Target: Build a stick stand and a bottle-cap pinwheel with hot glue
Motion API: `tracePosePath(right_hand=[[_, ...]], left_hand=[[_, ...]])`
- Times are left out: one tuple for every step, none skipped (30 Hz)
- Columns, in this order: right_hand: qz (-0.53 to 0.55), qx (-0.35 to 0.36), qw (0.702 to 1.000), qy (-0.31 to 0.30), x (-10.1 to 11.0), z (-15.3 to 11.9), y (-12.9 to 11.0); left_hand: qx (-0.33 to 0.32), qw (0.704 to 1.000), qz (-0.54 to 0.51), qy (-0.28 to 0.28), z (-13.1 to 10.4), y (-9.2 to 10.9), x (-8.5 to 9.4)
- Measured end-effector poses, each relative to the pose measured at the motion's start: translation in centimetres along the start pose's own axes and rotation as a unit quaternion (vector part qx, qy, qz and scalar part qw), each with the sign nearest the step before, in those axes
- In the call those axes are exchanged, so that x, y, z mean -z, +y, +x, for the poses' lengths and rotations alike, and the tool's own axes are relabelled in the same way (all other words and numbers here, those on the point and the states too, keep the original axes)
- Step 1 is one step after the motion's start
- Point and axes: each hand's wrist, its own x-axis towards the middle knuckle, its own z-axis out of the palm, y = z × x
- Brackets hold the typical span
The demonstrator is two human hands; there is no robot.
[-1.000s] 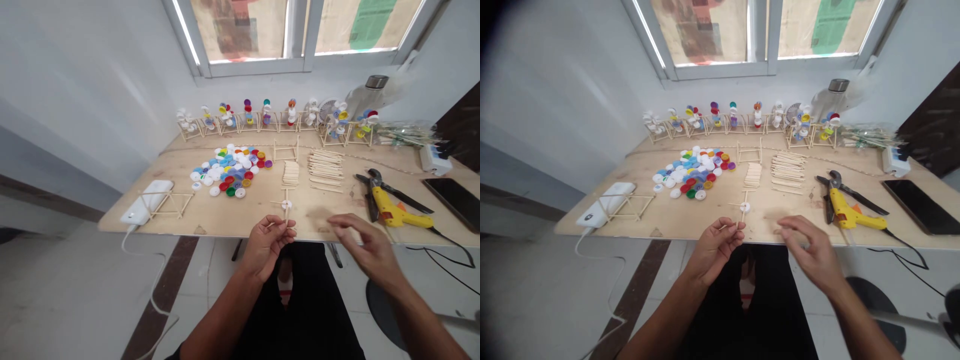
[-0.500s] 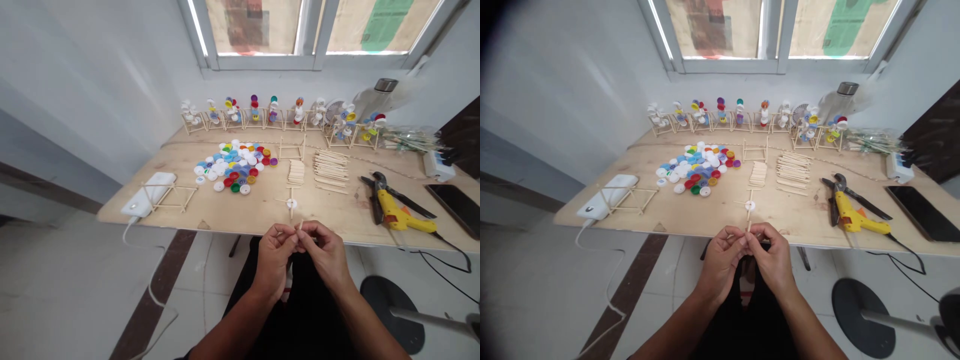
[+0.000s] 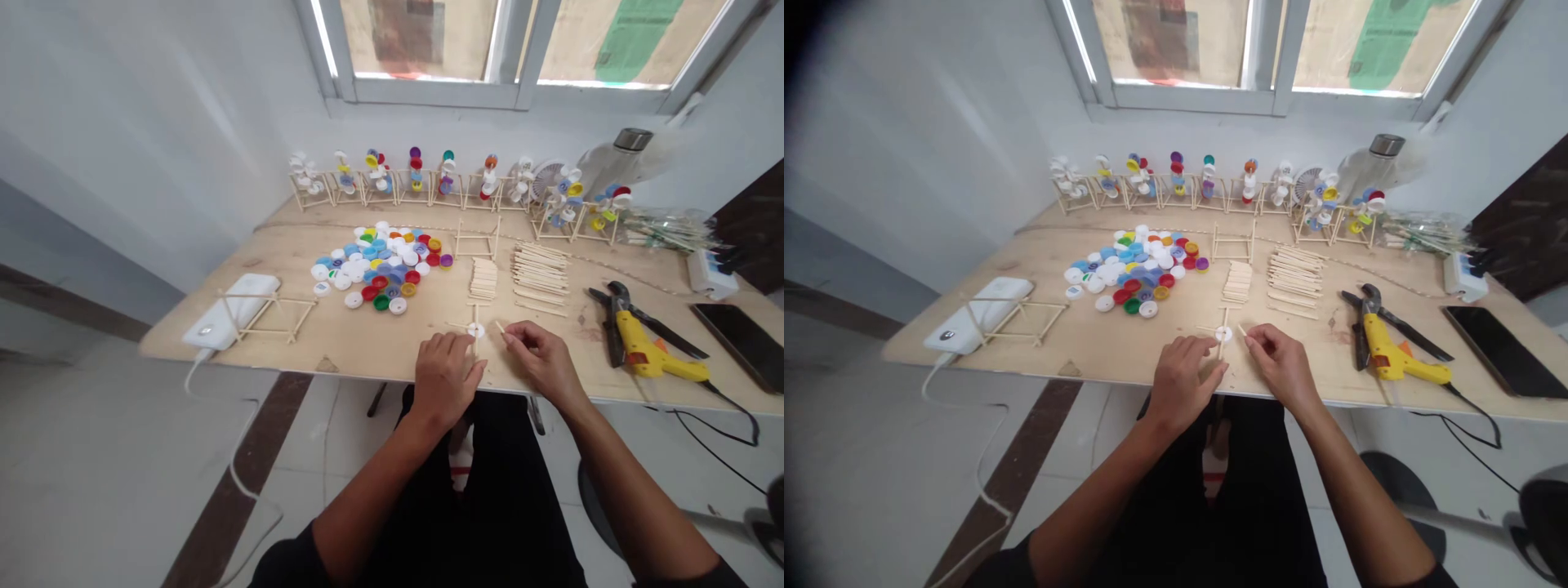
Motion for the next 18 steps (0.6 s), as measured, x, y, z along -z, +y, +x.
tracePosePath(right_hand=[[-0.019,0.011,1.0,-0.005,-0.1,0.4,0.2],[-0.034,0.022,0.999,-0.011,-0.2,0.7,0.4],[-0.047,0.031,0.998,-0.017,-0.3,1.0,0.5],[-0.058,0.04,0.997,-0.025,-0.4,1.3,0.6],[-0.067,0.046,0.996,-0.031,-0.4,1.5,0.7],[-0.075,0.052,0.995,-0.036,-0.5,1.6,0.8],[-0.081,0.057,0.994,-0.041,-0.5,1.8,0.9],[-0.087,0.061,0.993,-0.045,-0.5,1.9,0.9],[-0.09,0.066,0.993,-0.049,-0.5,1.9,1.0],[-0.091,0.07,0.992,-0.051,-0.5,2.0,1.0],[-0.091,0.074,0.992,-0.053,-0.6,2.1,1.0],[-0.09,0.078,0.992,-0.052,-0.6,2.1,1.0],[-0.087,0.079,0.992,-0.049,-0.6,2.1,1.0],[-0.083,0.079,0.992,-0.046,-0.6,2.2,1.0],[-0.079,0.078,0.993,-0.044,-0.6,2.2,1.0],[-0.077,0.077,0.993,-0.043,-0.6,2.3,1.0],[-0.076,0.077,0.993,-0.045,-0.6,2.3,1.0],[-0.076,0.078,0.993,-0.047,-0.6,2.3,1.1]], left_hand=[[-0.011,0.999,0.033,-0.009,0.1,0.0,-0.2],[-0.02,0.998,0.057,-0.014,0.1,-0.1,-0.4],[-0.028,0.997,0.074,-0.016,0.1,-0.2,-0.6],[-0.034,0.996,0.084,-0.015,0.1,-0.2,-0.7],[-0.038,0.995,0.088,-0.013,0.1,-0.3,-0.7],[-0.041,0.995,0.088,-0.01,0.1,-0.4,-0.7],[-0.042,0.996,0.084,-0.007,0.1,-0.6,-0.7],[-0.043,0.996,0.077,-0.003,0.1,-0.7,-0.6],[-0.043,0.997,0.069,0.002,0.2,-0.8,-0.5],[-0.044,0.997,0.063,0.01,0.3,-1.0,-0.4],[-0.046,0.997,0.059,0.021,0.4,-1.1,-0.2],[-0.051,0.996,0.059,0.033,0.6,-1.3,-0.1],[-0.057,0.995,0.062,0.045,0.9,-1.5,0.1],[-0.065,0.994,0.067,0.054,1.2,-1.7,0.2],[-0.075,0.993,0.072,0.057,1.4,-1.9,0.2],[-0.083,0.992,0.077,0.055,1.7,-2.2,0.2],[-0.091,0.991,0.08,0.048,1.9,-2.3,0.2],[-0.097,0.991,0.083,0.038,2.1,-2.5,0.2]])
